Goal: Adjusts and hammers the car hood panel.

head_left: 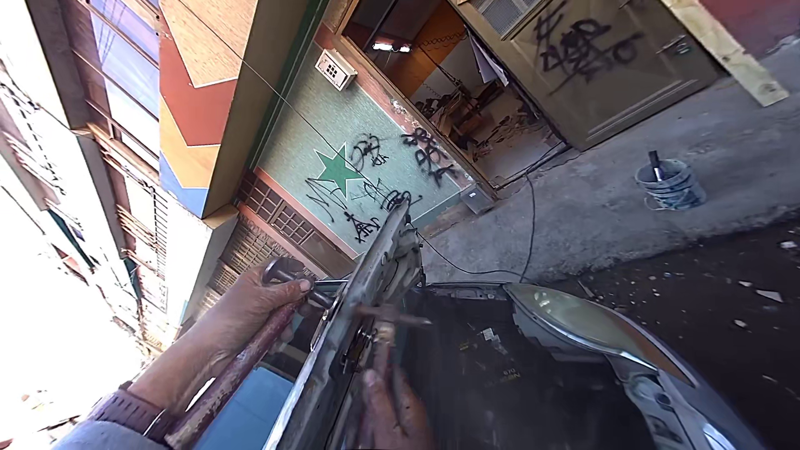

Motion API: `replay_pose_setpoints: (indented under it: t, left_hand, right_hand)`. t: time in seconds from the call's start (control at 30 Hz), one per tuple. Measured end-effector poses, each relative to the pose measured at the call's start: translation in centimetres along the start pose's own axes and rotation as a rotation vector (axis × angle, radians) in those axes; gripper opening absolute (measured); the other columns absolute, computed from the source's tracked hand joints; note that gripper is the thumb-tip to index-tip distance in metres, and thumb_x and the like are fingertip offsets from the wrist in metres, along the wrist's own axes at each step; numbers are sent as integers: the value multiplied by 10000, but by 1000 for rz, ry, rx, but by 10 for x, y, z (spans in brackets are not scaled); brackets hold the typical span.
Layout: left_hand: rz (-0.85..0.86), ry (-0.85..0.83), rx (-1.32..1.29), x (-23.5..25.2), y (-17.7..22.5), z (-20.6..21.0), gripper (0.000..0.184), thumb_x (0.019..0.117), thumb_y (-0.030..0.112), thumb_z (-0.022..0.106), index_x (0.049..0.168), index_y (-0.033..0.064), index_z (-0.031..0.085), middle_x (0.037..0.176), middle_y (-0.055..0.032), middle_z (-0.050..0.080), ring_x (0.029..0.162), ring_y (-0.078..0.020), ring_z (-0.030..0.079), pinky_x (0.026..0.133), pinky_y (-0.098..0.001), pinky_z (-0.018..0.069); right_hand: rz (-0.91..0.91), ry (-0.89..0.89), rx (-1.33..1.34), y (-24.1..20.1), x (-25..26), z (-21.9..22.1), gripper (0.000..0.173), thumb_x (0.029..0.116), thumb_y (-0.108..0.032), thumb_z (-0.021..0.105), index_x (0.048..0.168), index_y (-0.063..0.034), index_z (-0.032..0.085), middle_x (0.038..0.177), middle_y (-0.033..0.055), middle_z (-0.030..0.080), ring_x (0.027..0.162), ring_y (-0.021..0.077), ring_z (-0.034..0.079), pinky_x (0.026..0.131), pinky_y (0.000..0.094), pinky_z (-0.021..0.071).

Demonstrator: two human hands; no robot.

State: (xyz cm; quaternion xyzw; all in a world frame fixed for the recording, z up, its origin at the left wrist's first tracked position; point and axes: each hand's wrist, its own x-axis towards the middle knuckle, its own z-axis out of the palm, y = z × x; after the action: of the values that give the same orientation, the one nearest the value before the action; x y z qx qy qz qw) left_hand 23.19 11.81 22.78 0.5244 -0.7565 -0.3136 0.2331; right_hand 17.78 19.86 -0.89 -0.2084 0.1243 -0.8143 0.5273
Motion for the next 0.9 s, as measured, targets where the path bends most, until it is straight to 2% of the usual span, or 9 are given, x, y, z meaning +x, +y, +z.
replay_pose_setpoints:
  t: [0.1,0.2,0.27,0.33,0.43,0.6,0.77,0.83,0.9]
  left_hand:
    - [-2,-6,-9,0,-1,3,349,952,137,730,1268,78,594,852,-208,691,520,-242,656,420,-338,567]
    - [21,-6,-3,-1,2,0,371,947,133,733,1282,77,584,843,-209,692,519,-242,657,424,-335,568]
    - [20,-10,10,-1,2,-2,373,943,133,742,1276,76,583,825,-205,688,513,-240,654,425,-337,570]
    - [11,-7,-1,-2,1,0,360,939,135,745,1261,70,597,820,-200,684,509,-237,650,424,-339,571]
    - [12,-15,-11,-1,0,5,365,929,138,753,1246,67,587,814,-195,674,502,-232,643,416,-338,566]
    - [-6,0,55,-2,9,6,331,947,130,737,1238,67,593,786,-202,679,492,-241,645,417,-341,567]
    - [-6,-22,50,0,6,4,355,949,148,738,1267,74,598,819,-205,684,512,-242,655,428,-340,575]
    - [-6,-17,32,1,5,2,351,953,156,735,1260,60,596,817,-204,683,507,-237,650,425,-338,573]
    - [-11,-8,33,0,7,2,358,956,144,726,1272,61,581,809,-203,679,508,-235,651,426,-337,572]
  right_hand:
    - [-50,226,144,-4,4,5,329,1126,-207,382,1300,67,438,726,134,654,573,235,682,515,396,613]
    - [-26,-23,-109,1,0,11,348,1090,-199,448,1283,87,492,754,101,641,615,213,668,584,425,616]
    - [19,-88,-128,-2,2,6,352,1091,-214,465,1292,70,517,724,101,622,581,226,644,551,434,601]
    - [13,51,8,-7,6,1,346,1112,-216,412,1282,71,501,671,111,610,538,238,639,509,427,600]
    - [-84,264,198,-8,9,2,340,1134,-233,346,1289,58,430,725,135,651,593,254,695,558,424,637]
    - [70,-93,-66,-6,-2,6,356,1091,-214,465,1298,73,505,734,108,626,586,230,651,562,439,609]
    - [-45,278,180,-5,12,-4,352,1135,-233,351,1298,68,431,733,151,649,589,268,691,540,431,632]
    - [-75,187,70,2,9,2,356,1122,-207,375,1332,78,414,745,115,650,583,215,671,526,391,607]
    - [24,-63,-103,3,7,5,352,1089,-209,463,1316,60,477,758,92,620,602,206,646,572,416,604]
